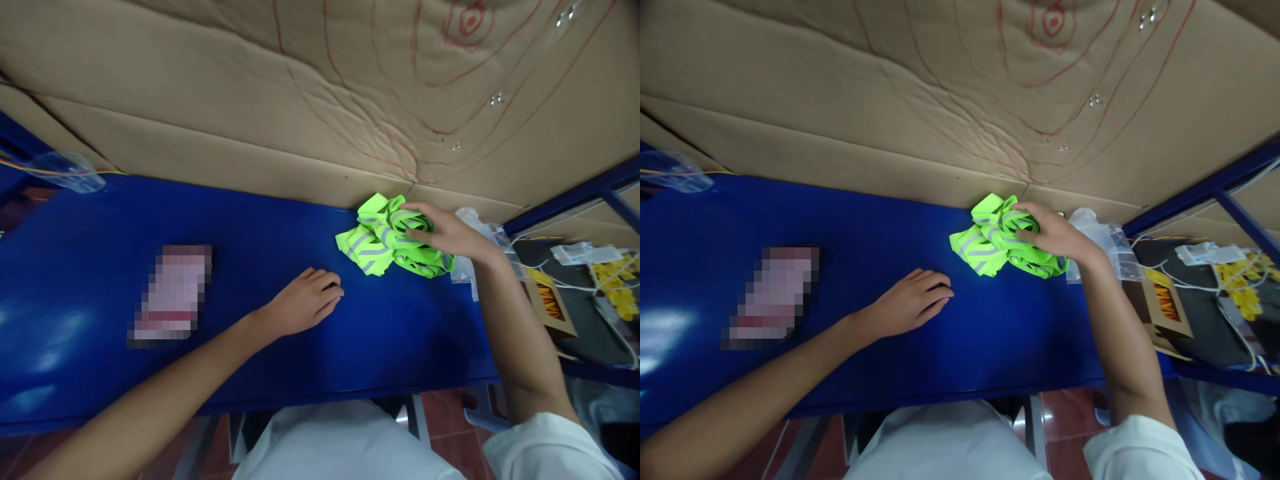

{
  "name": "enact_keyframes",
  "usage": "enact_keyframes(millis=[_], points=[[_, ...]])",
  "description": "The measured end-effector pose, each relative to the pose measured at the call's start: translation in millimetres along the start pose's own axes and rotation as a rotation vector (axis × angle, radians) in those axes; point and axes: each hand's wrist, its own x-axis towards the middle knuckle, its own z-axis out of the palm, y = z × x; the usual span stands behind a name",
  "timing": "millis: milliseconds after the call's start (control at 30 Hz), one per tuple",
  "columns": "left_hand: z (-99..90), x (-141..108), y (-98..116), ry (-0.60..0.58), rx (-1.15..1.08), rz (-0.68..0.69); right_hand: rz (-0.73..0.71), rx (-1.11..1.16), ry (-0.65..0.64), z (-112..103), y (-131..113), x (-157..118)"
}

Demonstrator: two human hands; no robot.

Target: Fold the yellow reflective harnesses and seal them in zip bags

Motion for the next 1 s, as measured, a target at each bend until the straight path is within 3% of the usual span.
enact_keyframes(millis=[100,333,500,600,667,733,833,1000], points=[[0.5,0.3,-1.7,0.019,-0.022,-0.016,0.023,0.023,0.026,-5.1,8.3,6.5],[2.6,0.3,-3.3,0.035,-0.059,-0.023,0.120,-0.034,0.253,5.9,-7.0,15.1],[-0.9,1.1,-1.8,0.106,-0.117,-0.083,0.161,-0.021,0.638,-3.4,-20.8,5.1],[-6.5,1.9,0.4,0.194,-0.195,-0.169,0.081,0.165,0.922,-10.8,-42.3,-7.8],[-10.7,2.1,4.0,0.290,-0.331,-0.238,-0.013,0.351,1.028,-13.1,-61.9,-16.7],[-14.3,1.8,10.4,0.369,-0.515,-0.268,-0.063,0.553,1.019,-11.5,-83.4,-24.5],[-16.8,0.8,23.7,0.331,-0.712,-0.210,-0.007,0.772,0.839,-2.7,-112.4,-32.8],[-10.0,0.1,36.4,0.183,-0.609,-0.194,0.124,1.021,0.509,11.2,-127.0,-34.4]])
